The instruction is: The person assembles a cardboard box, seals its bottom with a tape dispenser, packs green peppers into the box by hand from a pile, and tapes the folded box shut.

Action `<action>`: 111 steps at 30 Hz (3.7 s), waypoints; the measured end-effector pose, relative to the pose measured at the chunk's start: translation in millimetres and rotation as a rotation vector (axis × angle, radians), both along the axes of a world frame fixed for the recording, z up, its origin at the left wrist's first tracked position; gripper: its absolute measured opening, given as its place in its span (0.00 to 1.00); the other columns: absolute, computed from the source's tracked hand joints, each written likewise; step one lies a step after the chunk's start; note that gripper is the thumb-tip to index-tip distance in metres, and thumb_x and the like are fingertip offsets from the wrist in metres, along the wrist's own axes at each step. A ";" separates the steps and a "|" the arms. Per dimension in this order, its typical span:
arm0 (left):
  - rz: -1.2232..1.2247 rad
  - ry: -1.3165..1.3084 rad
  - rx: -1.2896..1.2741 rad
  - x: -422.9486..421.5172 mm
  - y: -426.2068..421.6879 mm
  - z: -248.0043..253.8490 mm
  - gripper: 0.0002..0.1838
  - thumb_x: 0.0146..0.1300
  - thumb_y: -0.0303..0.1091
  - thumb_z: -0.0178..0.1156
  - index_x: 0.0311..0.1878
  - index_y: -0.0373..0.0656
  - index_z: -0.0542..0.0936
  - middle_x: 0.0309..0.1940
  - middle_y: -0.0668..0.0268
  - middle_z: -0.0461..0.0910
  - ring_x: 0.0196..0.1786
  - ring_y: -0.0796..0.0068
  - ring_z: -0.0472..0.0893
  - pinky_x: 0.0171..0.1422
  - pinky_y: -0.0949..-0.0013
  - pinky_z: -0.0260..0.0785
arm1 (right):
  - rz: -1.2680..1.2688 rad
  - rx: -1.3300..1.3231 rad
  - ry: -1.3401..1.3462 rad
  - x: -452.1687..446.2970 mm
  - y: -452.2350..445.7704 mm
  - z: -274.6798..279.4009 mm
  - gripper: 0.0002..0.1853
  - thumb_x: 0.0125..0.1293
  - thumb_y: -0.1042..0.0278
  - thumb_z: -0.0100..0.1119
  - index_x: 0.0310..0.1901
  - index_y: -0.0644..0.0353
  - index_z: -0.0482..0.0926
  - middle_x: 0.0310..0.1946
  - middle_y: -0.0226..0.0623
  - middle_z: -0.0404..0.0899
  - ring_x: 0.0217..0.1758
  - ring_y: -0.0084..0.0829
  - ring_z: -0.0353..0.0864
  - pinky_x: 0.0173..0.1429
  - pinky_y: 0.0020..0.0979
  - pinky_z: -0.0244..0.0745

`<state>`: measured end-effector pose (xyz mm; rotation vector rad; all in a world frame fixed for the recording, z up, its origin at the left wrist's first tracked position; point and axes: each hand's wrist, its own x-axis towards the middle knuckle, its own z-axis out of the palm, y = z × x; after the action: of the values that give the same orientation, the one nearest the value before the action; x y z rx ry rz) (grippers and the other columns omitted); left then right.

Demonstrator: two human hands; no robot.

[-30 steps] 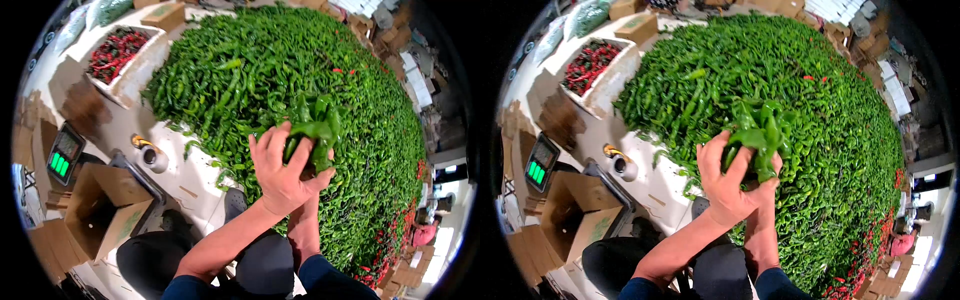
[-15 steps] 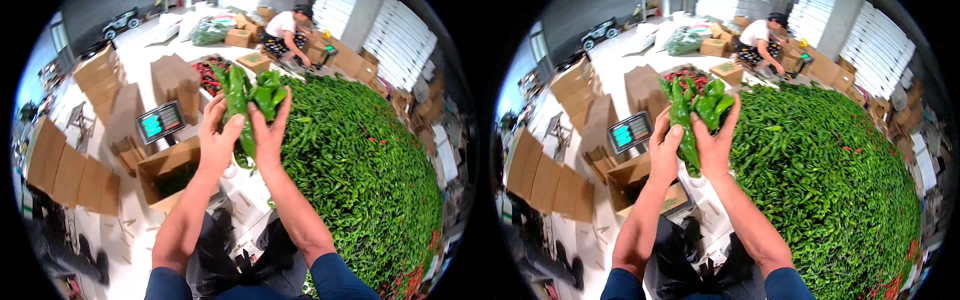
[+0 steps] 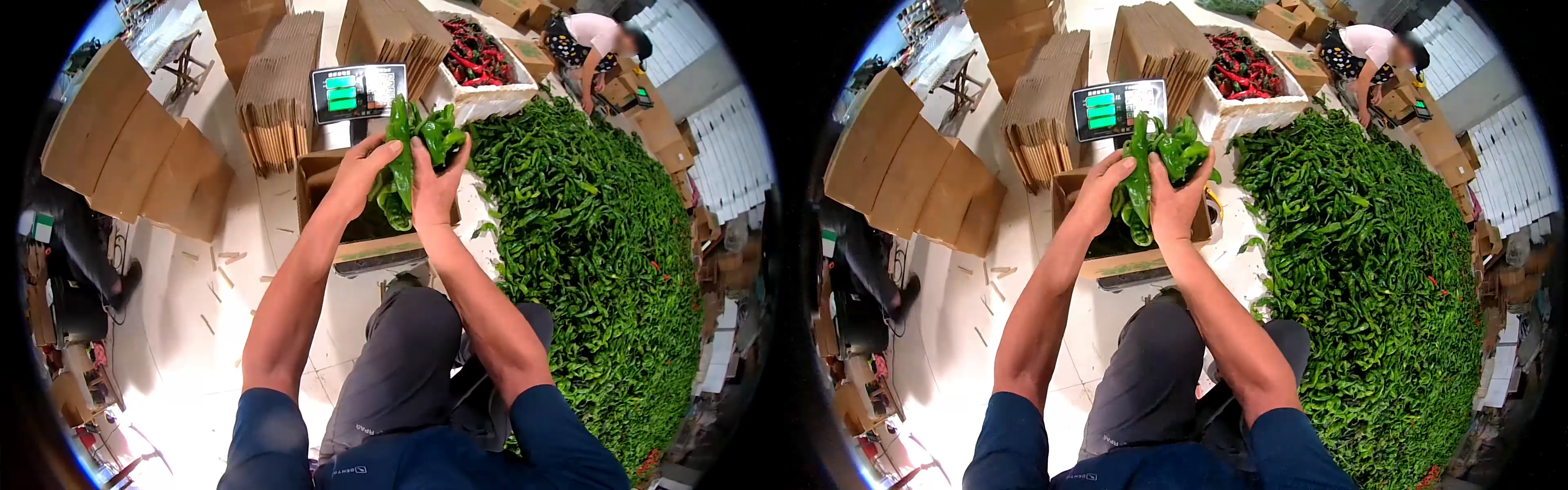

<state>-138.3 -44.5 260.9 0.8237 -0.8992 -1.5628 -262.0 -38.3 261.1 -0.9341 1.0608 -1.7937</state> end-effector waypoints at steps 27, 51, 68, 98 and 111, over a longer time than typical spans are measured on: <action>0.228 -0.873 -0.132 86.5 27.4 -12.6 0.13 0.73 0.30 0.61 0.57 0.36 0.82 0.44 0.67 0.85 0.45 0.80 0.81 0.53 0.74 0.74 | 0.708 0.052 1.321 -100.7 -30.3 12.7 0.26 0.66 0.75 0.57 0.66 0.54 0.76 0.45 0.51 0.83 0.44 0.50 0.83 0.53 0.38 0.78; -1.099 -1.061 -0.390 -208.4 47.2 34.1 0.23 0.68 0.34 0.65 0.63 0.37 0.77 0.48 0.53 0.84 0.49 0.62 0.84 0.57 0.65 0.75 | 0.215 1.080 0.813 -412.2 268.8 -217.5 0.37 0.59 0.59 0.71 0.67 0.67 0.70 0.58 0.55 0.81 0.52 0.53 0.84 0.57 0.45 0.79; -0.521 -0.976 0.165 -489.2 -74.9 -300.8 0.49 0.61 0.53 0.68 0.77 0.32 0.61 0.67 0.42 0.75 0.69 0.50 0.76 0.73 0.60 0.66 | 0.100 1.262 1.454 -536.0 72.0 -245.9 0.61 0.55 0.37 0.73 0.82 0.47 0.43 0.77 0.56 0.58 0.68 0.59 0.72 0.65 0.49 0.78; -0.178 -1.012 -0.183 -555.2 -81.3 -297.6 0.27 0.58 0.45 0.73 0.55 0.37 0.81 0.46 0.57 0.80 0.45 0.64 0.79 0.51 0.64 0.72 | -0.030 1.124 1.155 -533.3 84.0 -268.1 0.50 0.59 0.51 0.72 0.78 0.57 0.55 0.76 0.59 0.56 0.65 0.57 0.77 0.67 0.47 0.76; -0.383 -0.289 0.545 -538.0 -54.7 -278.0 0.08 0.68 0.35 0.66 0.43 0.42 0.79 0.32 0.67 0.80 0.33 0.76 0.76 0.40 0.70 0.68 | -0.411 0.839 1.059 -501.4 114.8 -258.1 0.26 0.67 0.59 0.64 0.60 0.69 0.76 0.69 0.60 0.67 0.72 0.56 0.68 0.71 0.53 0.66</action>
<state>-676.2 -99.3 -17.2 1.3483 -0.8786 -2.1087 -763.4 76.6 3.0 -1.1417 2.5418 -0.8134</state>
